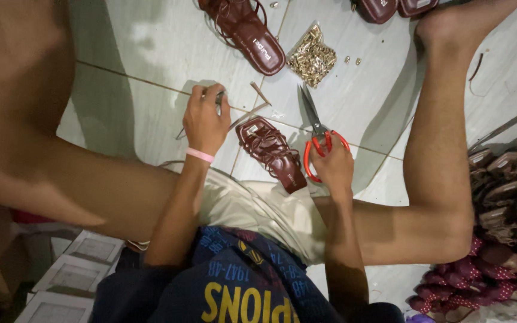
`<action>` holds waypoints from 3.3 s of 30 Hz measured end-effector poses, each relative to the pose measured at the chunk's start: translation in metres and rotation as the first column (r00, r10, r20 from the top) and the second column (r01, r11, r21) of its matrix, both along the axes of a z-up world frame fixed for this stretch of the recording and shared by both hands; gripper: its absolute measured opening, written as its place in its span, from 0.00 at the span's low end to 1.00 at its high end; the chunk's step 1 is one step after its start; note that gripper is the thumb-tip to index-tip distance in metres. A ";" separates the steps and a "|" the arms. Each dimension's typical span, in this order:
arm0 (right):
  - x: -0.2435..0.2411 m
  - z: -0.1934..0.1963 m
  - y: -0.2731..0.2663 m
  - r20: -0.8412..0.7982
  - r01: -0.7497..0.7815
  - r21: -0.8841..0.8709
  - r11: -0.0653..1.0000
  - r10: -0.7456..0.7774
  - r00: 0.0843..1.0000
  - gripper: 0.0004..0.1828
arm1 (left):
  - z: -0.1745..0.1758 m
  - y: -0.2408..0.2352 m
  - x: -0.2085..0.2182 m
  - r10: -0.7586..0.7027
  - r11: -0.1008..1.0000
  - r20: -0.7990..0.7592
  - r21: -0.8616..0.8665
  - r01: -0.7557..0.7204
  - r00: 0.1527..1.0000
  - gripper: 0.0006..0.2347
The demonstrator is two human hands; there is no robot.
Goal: The person sits on the floor and uses red-handled scissors to cut a thin strip of material. They then thread the strip through a brown sandal and attach a small metal piece to secure it. The person repeats this process for multiple sandals, cutting strips and attaching metal pieces.
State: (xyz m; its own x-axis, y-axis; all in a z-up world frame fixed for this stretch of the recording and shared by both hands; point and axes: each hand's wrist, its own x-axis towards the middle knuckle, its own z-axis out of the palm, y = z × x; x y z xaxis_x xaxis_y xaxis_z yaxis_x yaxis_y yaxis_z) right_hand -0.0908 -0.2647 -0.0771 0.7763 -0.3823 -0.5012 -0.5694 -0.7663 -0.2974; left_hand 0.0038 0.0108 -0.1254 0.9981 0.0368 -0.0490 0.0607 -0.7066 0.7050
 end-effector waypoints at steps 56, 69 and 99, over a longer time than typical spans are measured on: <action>-0.028 0.008 -0.035 0.123 0.450 0.762 0.465 -0.787 0.605 0.12 | -0.045 -0.237 0.095 -0.621 0.771 0.209 0.336 0.541 0.755 0.04; -0.013 -0.007 -0.027 0.126 0.434 0.797 0.419 -0.819 0.560 0.11 | -0.029 -0.200 0.074 -0.411 0.891 0.320 -0.058 0.450 0.854 0.06; -0.017 0.001 -0.032 0.270 0.372 0.758 0.535 -0.777 0.568 0.20 | -0.049 -0.228 0.116 -0.624 0.776 0.296 0.345 0.528 0.723 0.06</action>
State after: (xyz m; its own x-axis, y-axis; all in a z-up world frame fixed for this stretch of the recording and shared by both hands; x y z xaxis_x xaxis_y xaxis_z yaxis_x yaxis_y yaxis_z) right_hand -0.1082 -0.2971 -0.0757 0.6667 -0.6423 -0.3781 -0.3909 0.1306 -0.9111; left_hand 0.1198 -0.2174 -0.1746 0.7627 -0.5901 0.2646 -0.6435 -0.6516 0.4017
